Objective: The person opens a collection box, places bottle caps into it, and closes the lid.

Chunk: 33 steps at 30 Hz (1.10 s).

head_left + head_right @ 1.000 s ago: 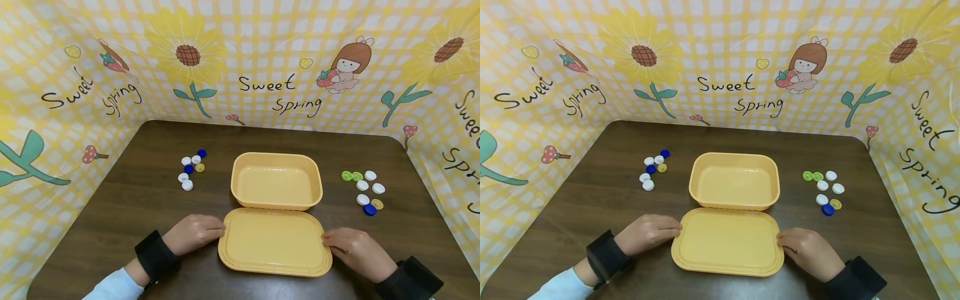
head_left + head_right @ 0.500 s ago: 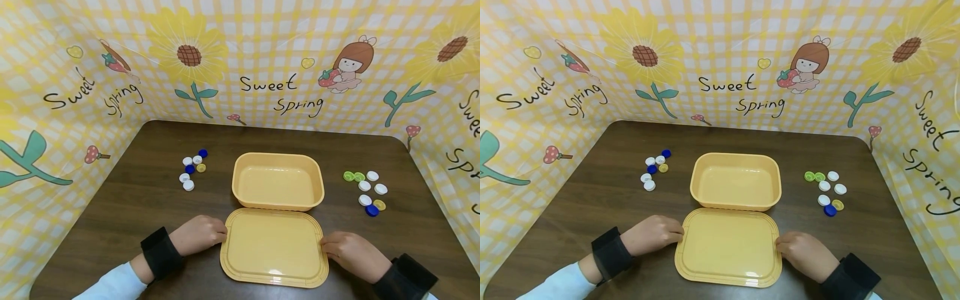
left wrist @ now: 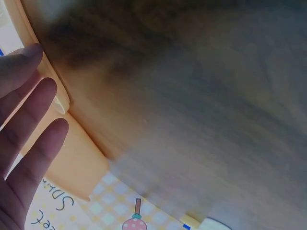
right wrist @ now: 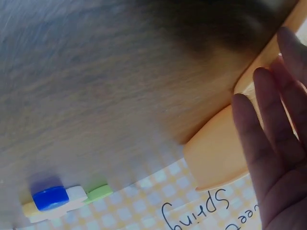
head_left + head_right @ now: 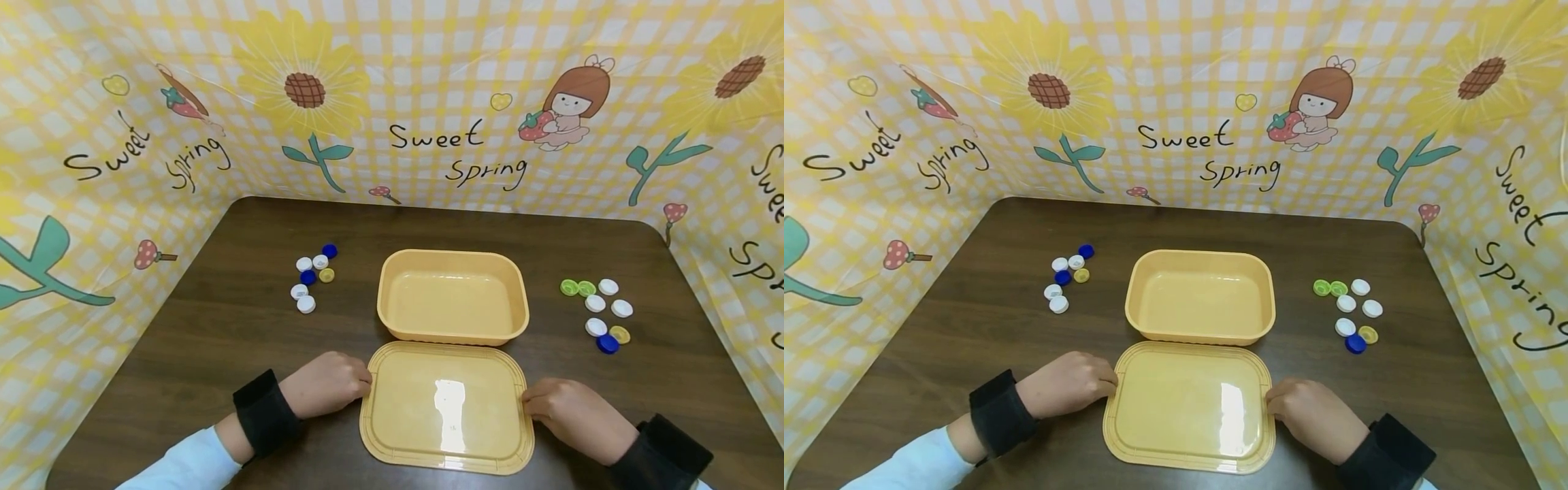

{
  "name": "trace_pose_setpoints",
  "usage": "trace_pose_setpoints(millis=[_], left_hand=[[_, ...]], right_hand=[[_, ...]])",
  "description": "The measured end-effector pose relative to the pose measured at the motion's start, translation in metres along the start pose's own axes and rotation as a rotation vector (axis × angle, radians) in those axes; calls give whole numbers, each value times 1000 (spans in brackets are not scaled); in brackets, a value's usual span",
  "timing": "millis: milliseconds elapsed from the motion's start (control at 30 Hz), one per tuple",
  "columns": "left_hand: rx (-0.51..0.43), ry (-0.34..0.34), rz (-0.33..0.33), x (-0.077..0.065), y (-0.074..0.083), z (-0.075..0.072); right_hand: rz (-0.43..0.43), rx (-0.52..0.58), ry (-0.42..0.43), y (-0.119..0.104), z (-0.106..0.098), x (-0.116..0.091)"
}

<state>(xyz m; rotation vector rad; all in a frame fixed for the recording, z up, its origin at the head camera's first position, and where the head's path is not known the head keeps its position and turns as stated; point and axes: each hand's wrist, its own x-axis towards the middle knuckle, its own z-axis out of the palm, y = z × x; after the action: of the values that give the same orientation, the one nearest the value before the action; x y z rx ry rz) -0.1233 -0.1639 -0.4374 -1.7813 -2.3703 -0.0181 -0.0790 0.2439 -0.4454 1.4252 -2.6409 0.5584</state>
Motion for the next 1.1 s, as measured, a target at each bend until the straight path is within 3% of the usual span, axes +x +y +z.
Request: trace_pose_setpoints(millis=[233,433,533,733,900,1100], left_hand=[[-16,63,-47,-4,-1,-14],[-121,201,-127,-3,-6,-31],[-152,270,-195,1,-10,-39],[-181,425,-391,10,-19,-51],[-318,517,-590,23,-36,-58],[-510,610,-815,38,-59,-46]], right_hand=[[104,50,67,-7,-14,1],[126,59,204,-9,-29,8],[183,58,291,-9,-36,12],[387,109,460,-3,-49,21],[553,250,574,5,-58,31],[688,356,556,21,-59,47]])
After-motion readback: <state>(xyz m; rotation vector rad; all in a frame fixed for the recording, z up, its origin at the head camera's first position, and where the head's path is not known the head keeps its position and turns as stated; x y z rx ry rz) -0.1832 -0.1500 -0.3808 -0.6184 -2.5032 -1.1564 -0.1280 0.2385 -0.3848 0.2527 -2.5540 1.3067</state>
